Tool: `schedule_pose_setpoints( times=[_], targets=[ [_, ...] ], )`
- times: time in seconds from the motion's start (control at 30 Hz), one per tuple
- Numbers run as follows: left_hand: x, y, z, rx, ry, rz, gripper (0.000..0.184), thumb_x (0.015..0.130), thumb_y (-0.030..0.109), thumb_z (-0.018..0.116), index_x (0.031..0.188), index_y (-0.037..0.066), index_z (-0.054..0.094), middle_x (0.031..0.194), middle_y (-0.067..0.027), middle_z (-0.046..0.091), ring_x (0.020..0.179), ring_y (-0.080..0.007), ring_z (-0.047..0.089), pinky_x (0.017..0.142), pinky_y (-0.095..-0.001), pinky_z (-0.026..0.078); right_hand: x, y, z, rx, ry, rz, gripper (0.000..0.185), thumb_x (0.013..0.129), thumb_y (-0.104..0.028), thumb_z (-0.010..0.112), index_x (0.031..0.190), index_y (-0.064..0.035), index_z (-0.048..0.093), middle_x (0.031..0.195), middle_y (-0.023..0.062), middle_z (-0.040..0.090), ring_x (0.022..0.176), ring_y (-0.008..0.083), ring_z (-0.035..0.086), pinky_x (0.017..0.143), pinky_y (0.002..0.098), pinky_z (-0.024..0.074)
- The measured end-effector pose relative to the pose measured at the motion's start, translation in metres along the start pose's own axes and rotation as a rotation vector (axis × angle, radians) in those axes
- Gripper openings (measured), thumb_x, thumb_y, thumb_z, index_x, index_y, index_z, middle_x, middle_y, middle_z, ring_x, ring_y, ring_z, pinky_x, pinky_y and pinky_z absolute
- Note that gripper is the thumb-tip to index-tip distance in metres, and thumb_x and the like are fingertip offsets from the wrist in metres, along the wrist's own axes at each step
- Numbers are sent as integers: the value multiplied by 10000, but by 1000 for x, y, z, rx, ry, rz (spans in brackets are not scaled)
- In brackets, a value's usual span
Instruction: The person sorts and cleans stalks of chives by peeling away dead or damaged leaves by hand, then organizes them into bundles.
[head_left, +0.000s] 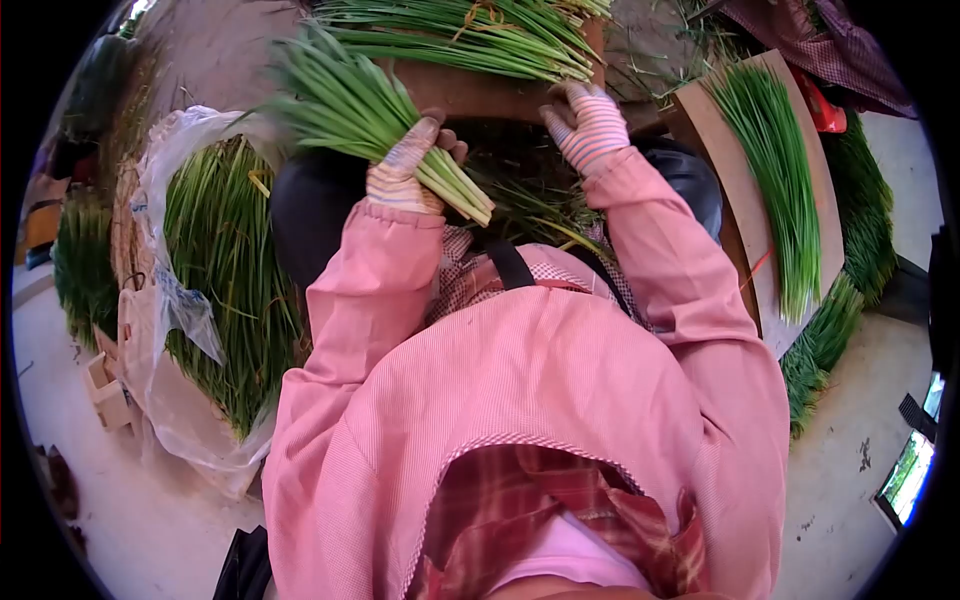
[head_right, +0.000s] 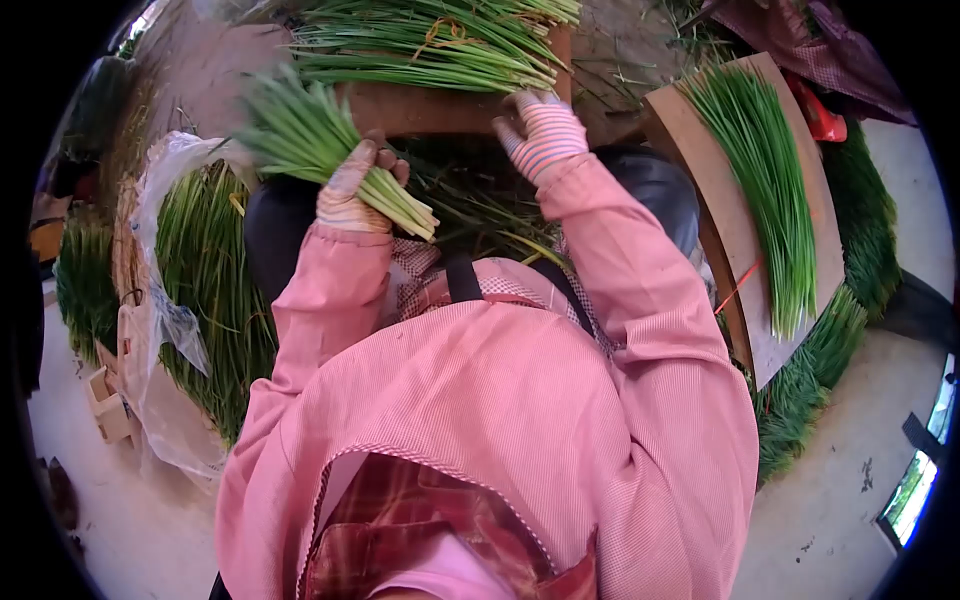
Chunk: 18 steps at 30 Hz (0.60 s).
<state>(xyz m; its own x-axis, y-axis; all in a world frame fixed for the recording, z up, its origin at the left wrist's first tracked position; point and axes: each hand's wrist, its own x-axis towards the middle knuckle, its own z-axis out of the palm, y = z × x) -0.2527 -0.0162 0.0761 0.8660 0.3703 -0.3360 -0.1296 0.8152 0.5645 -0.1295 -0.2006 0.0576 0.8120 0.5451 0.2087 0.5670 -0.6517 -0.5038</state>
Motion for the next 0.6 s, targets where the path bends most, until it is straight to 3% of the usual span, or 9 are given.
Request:
schedule_pose_setpoints(
  times=[0.1,0.13,0.17,0.23,0.3,0.37,0.43,0.5,0.6],
  targets=[
    [6,34,13,176,-143,309,329,644,51,682,933,47,527,800,-69,560,672,-179,565,590,-362,501,17,25,7,-285,19,71,355,719,-276,589,1006,-91,493,915,172,525,830,333,512,683,392,433],
    [12,44,18,138,-231,395,494,645,15,662,1076,109,439,831,-66,547,639,-167,531,554,-339,485,20,31,11,-306,-22,44,355,726,-289,578,1008,-93,489,914,169,524,838,337,510,688,392,432],
    [21,55,14,255,-127,570,346,639,56,683,946,23,527,858,-107,565,723,-170,564,600,-305,501,21,33,13,-327,-61,17,355,733,-302,568,1009,-95,484,914,167,524,846,342,508,692,392,432],
    [17,75,22,142,-227,325,474,659,79,679,1064,141,440,876,-64,528,688,-160,514,590,-349,476,28,31,7,-323,-129,50,343,744,-315,551,1000,-96,487,938,162,519,876,344,500,711,398,425],
    [24,64,17,134,-230,491,448,673,99,671,1055,144,442,833,-27,533,684,-139,494,581,-353,463,35,27,-1,-334,-207,87,347,742,-320,550,1005,-103,484,943,161,514,883,341,497,723,402,420],
    [19,47,13,-37,-373,224,394,682,92,660,1023,156,473,766,22,528,646,-122,482,548,-343,445,38,25,-7,-372,-185,76,330,745,-321,543,995,-111,492,938,161,515,880,336,497,725,406,417],
    [13,22,16,-138,-189,58,232,682,93,656,868,162,535,635,61,486,554,-100,460,514,-306,414,45,30,-8,-413,-250,31,309,741,-323,547,970,-118,512,951,163,509,874,336,497,723,406,418],
    [7,1,8,-235,20,-94,231,682,77,651,856,168,529,639,56,488,540,-92,454,514,-298,411,51,25,-16,-441,-239,12,271,741,-311,547,928,-114,538,909,164,527,838,336,513,703,405,423],
    [-6,-13,1,-205,53,-91,253,699,56,635,895,166,519,702,27,514,558,-99,473,521,-291,422,58,16,-35,-4,1,-77,242,765,-270,541,872,-52,539,670,136,537,653,291,530,622,332,433]
  ],
)
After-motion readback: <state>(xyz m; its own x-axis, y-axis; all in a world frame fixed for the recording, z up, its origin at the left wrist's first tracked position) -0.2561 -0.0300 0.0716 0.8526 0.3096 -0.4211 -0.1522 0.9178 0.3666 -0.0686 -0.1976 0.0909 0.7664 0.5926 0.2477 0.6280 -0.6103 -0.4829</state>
